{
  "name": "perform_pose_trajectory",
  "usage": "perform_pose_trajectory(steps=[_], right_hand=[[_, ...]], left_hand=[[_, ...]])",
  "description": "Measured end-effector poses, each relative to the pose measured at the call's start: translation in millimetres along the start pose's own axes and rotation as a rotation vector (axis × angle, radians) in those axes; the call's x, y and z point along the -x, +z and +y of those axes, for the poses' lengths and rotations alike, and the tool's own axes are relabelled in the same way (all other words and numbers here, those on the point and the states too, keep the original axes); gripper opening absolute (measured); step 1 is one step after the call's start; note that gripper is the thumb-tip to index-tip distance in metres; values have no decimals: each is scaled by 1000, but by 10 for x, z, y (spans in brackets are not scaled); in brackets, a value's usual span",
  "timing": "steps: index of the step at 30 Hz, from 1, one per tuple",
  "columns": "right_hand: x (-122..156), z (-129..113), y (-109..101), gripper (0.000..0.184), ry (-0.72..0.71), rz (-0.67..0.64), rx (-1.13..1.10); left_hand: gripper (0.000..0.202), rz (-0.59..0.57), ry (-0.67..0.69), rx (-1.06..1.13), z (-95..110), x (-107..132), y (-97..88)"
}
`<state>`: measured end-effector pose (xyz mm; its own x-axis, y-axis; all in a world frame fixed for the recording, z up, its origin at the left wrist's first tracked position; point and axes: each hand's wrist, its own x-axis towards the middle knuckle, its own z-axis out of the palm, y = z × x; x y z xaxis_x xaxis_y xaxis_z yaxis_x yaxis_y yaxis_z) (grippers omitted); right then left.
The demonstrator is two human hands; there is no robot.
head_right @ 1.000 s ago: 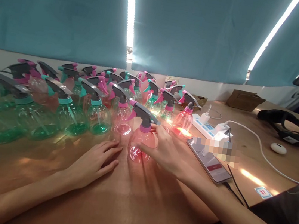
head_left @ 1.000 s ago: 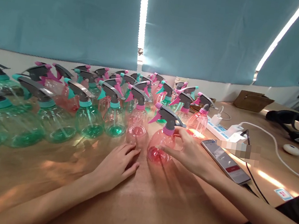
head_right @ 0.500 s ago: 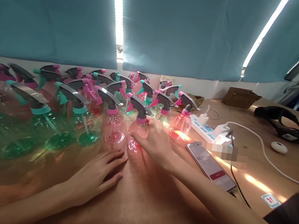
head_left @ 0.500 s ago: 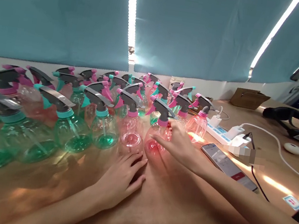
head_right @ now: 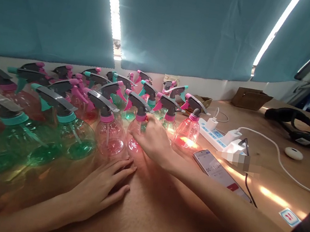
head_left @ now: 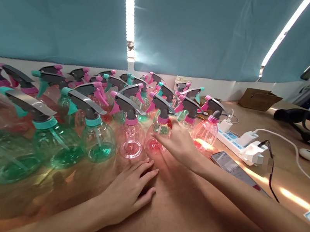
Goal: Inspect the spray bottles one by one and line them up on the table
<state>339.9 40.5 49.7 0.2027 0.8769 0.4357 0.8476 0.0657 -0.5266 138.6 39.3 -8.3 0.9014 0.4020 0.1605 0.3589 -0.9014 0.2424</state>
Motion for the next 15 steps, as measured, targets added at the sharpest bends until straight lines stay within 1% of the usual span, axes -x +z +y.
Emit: perform_pose_trajectory(steps=[3, 6, 9, 10, 11, 13, 15], right_hand=[[0, 10, 36, 54, 0, 6, -16], [84, 16, -7, 59, -22, 9, -38], [227, 57, -172, 55, -64, 25, -92], [274, 87, -248, 48, -61, 35, -112], [317, 126, -328, 40, -34, 35, -122], [380, 228, -483, 31, 35, 75, -118], [409, 351, -606, 26, 77, 141, -74]], left_hand=[[42, 1, -3, 11, 2, -71, 11], [41, 46, 22, 30, -12, -140, 64], [40, 108, 57, 56, -19, -215, 127], [40, 119, 67, 65, -17, -242, 143], [39, 127, 76, 72, -12, -268, 157], [38, 136, 89, 77, 3, -318, 175], [38, 139, 94, 68, 25, -364, 182]])
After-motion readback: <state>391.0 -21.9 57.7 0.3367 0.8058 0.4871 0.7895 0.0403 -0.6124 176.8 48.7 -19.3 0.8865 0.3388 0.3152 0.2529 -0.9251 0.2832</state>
